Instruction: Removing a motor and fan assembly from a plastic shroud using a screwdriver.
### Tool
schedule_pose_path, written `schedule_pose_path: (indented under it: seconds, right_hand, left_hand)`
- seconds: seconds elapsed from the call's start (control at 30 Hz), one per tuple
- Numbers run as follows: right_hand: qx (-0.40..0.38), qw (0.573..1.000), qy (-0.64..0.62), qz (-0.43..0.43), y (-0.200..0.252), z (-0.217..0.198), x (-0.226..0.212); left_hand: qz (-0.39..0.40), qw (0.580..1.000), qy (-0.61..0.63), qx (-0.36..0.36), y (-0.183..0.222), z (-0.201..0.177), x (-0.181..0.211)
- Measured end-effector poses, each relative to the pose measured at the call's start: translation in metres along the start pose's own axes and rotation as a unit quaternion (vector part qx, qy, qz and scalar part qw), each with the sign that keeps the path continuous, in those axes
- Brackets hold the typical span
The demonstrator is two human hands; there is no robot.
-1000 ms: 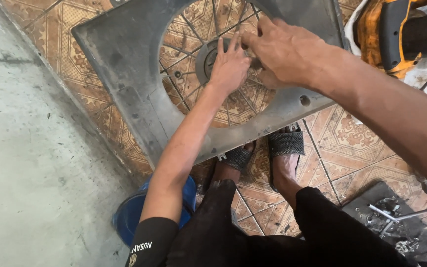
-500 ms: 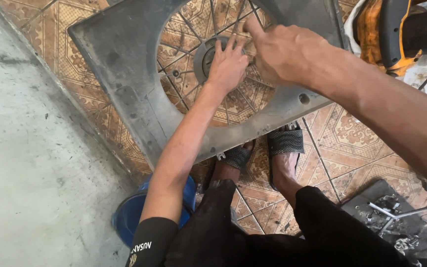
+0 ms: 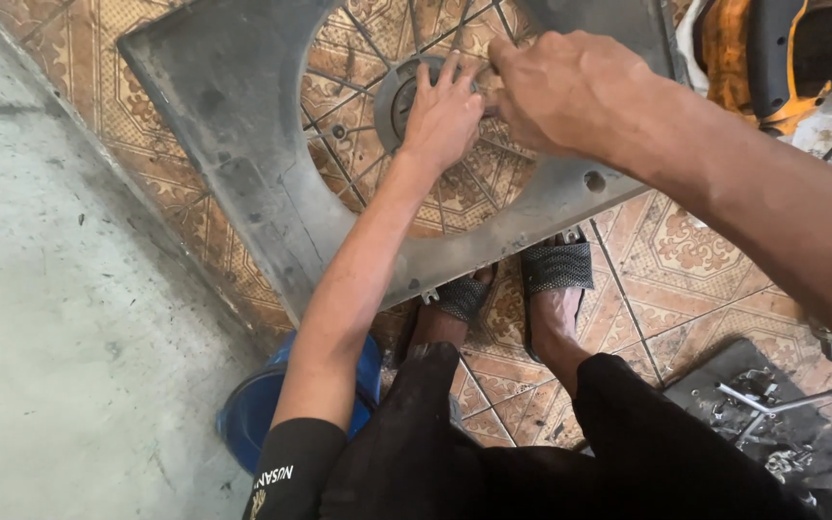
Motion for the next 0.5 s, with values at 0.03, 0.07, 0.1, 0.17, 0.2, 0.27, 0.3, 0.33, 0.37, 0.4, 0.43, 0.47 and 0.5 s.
schedule_pose_path:
  seconds: [0.03,0.07,0.1,0.17,0.2,0.27,0.3,0.33,0.37,0.4,0.43,0.47,0.5]
  right_hand:
    - [-0.039,0.998,-0.053,0.023,0.000,-0.002,-0.003]
    - [-0.040,0.998,-0.053,0.023,-0.001,0.008,0.004]
    - [0.010,1.000,0.002,-0.019,-0.003,0.010,0.007]
    - [0.060,0.995,0.057,-0.062,-0.003,0.009,0.005]
    - [0.043,0.997,0.041,-0.037,-0.002,0.006,0.005]
    - [0.028,0.999,0.025,-0.012,-0.002,0.001,0.003]
    - [0.015,0.999,-0.033,-0.004,-0.003,0.000,0.002]
    - [0.002,0.996,-0.091,0.003,-0.003,0.001,0.000]
    - [0.001,0.996,-0.092,0.004,-0.003,0.002,0.004]
    - [0.000,0.999,-0.050,-0.015,-0.004,0.002,0.005]
    - [-0.002,0.999,-0.008,-0.034,-0.005,0.003,0.005]
    - [-0.001,0.999,-0.008,-0.034,-0.003,0.003,0.006]
    - [0.029,0.999,0.005,-0.042,0.000,0.000,0.006]
  left_hand:
    - [-0.007,1.000,0.008,-0.014,-0.001,0.001,0.000]
    - [-0.006,1.000,0.008,-0.014,0.000,0.001,0.000]
    - [-0.004,1.000,0.000,-0.015,0.000,0.002,0.001]
    - [-0.004,1.000,-0.009,-0.016,0.000,0.002,0.000]
    - [-0.009,1.000,0.013,-0.015,-0.001,0.001,0.000]
    - [-0.013,0.999,0.035,-0.014,-0.002,0.001,-0.001]
    - [-0.011,1.000,0.021,-0.016,-0.002,0.003,-0.001]
    - [-0.008,1.000,0.009,-0.019,-0.002,0.006,0.000]
    - [-0.007,1.000,0.009,-0.019,-0.002,0.004,0.001]
    - [-0.010,1.000,0.007,-0.026,-0.002,0.002,0.001]
    - [-0.012,0.999,0.005,-0.033,-0.002,0.001,0.001]
    - [-0.012,0.999,0.005,-0.033,-0.002,0.001,0.001]
    - [-0.016,0.999,0.011,-0.037,-0.002,0.001,0.002]
Point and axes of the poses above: each hand's wrist, its own y-axis away from the middle knuckle, its own z-axis out of the palm, x = y × z, the point moved 6 cm from there along -y, towards the middle knuckle, and after that the axes turned 15 degrees about -z, right-handed, at the moved point
